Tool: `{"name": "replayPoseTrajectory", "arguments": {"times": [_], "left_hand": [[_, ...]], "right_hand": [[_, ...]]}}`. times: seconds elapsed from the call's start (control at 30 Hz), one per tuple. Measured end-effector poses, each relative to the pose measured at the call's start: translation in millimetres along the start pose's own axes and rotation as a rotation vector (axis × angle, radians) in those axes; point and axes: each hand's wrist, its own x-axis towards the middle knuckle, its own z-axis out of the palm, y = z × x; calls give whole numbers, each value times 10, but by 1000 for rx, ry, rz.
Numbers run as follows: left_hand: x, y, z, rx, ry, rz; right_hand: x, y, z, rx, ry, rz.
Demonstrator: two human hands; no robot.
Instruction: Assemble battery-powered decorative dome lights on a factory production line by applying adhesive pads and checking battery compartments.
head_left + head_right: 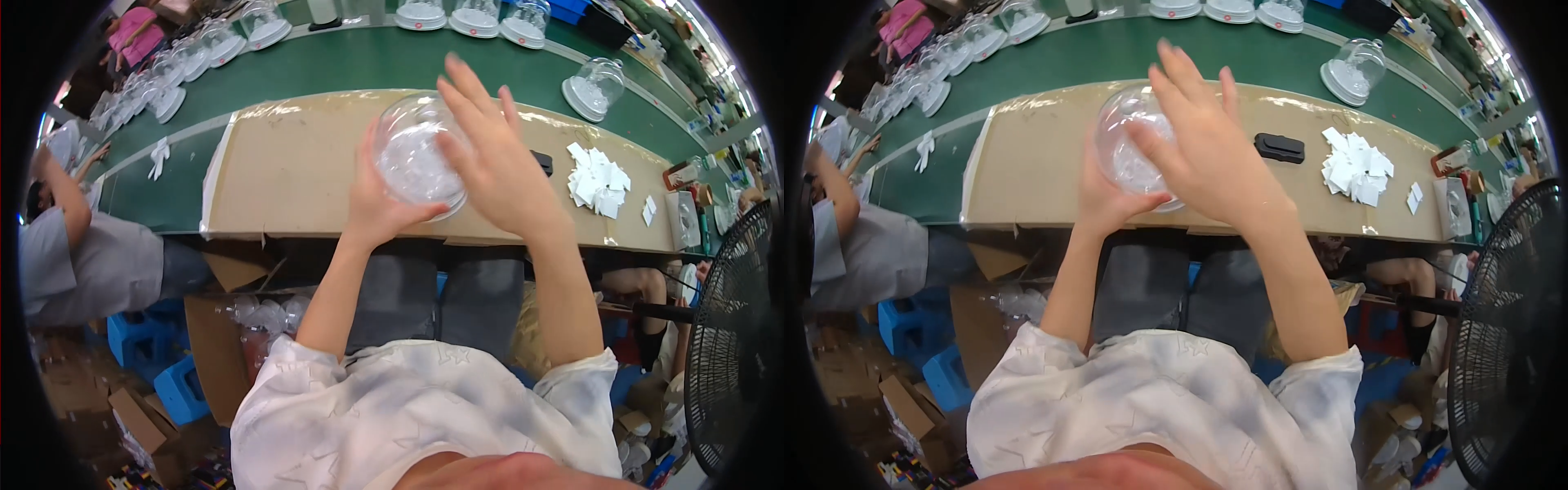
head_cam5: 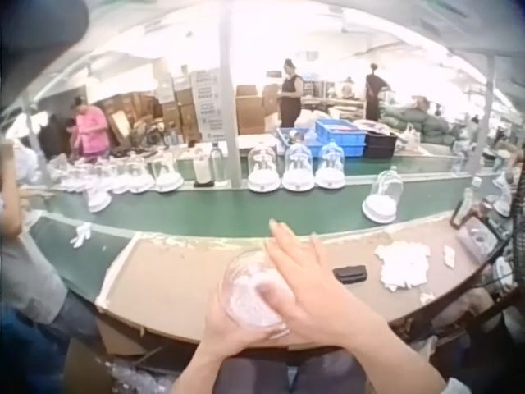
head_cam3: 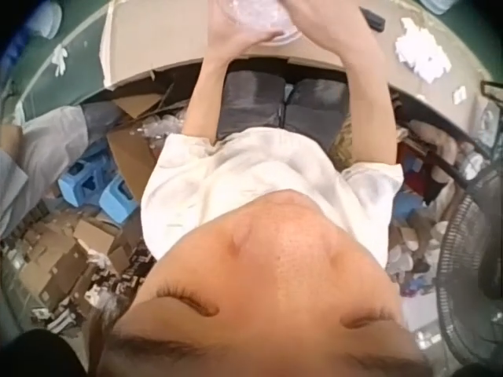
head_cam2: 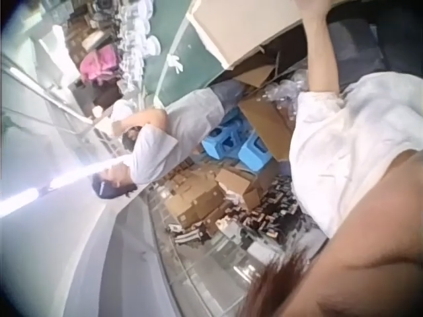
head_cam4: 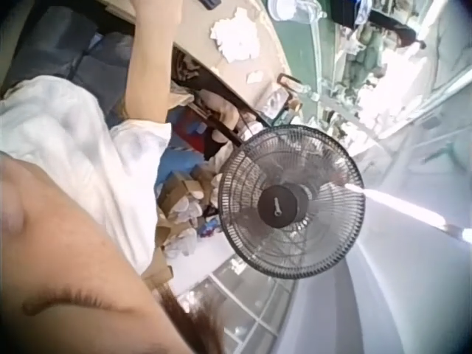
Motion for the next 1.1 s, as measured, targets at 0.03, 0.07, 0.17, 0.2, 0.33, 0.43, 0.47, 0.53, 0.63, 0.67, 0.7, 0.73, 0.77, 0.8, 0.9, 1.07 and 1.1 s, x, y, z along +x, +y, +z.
{"name": "replayPoseTrajectory", "arguments": {"times": [0.03, 0.07, 0.17, 0.2, 0.33, 0.43, 0.47, 0.53, 0.63, 0.67, 0.7, 0.73, 0.77, 0.8, 0.9, 1.07, 1.1], "left_hand": [[-29, -46, -69, 14, 26, -58], [-82, -66, -103, -62, -2, -67], [-40, -96, -108, -148, -33, -21], [-56, -96, -113, -146, -34, -22], [-39, -133, -121, -260, -34, -55], [32, -92, -134, -188, -36, -30], [4, -54, -176, -121, -31, -25], [-54, -30, -246, -64, -3, -67], [7, 6, -181, -41, 14, -95], [23, 27, -144, -55, 23, -103], [74, 53, -59, -67, 7, -100], [86, 111, -10, -25, 20, -69], [64, 96, -2, 24, 42, -49], [-16, 32, -32, 15, 45, -63], [-2, 44, -150, 225, 98, 5], [-20, 10, -194, -18, 117, 10], [-19, -5, -190, -34, 135, 36]], "right_hand": [[122, 46, 125, -299, -113, -229], [218, 40, 64, -102, -16, -330], [282, 42, -257, 380, 250, -339], [196, 174, -305, 414, 234, -218], [-201, 763, -168, 508, 206, 184], [-292, 765, -200, 526, 156, 389], [-222, 564, -246, 330, -48, 377], [-77, 34, -437, -114, -398, 257], [-86, -390, -894, -370, -222, 180], [-114, -201, -1452, -367, -187, 110], [-192, -222, -1465, -363, -147, 47], [-42, -178, -1226, -338, -118, -21], [388, -215, -204, -303, -102, -87], [250, -379, 426, -291, -85, -143], [242, -212, 171, -265, 31, -348], [90, 243, -242, -69, 320, -187], [-77, 357, -215, -47, 249, 46]]}}
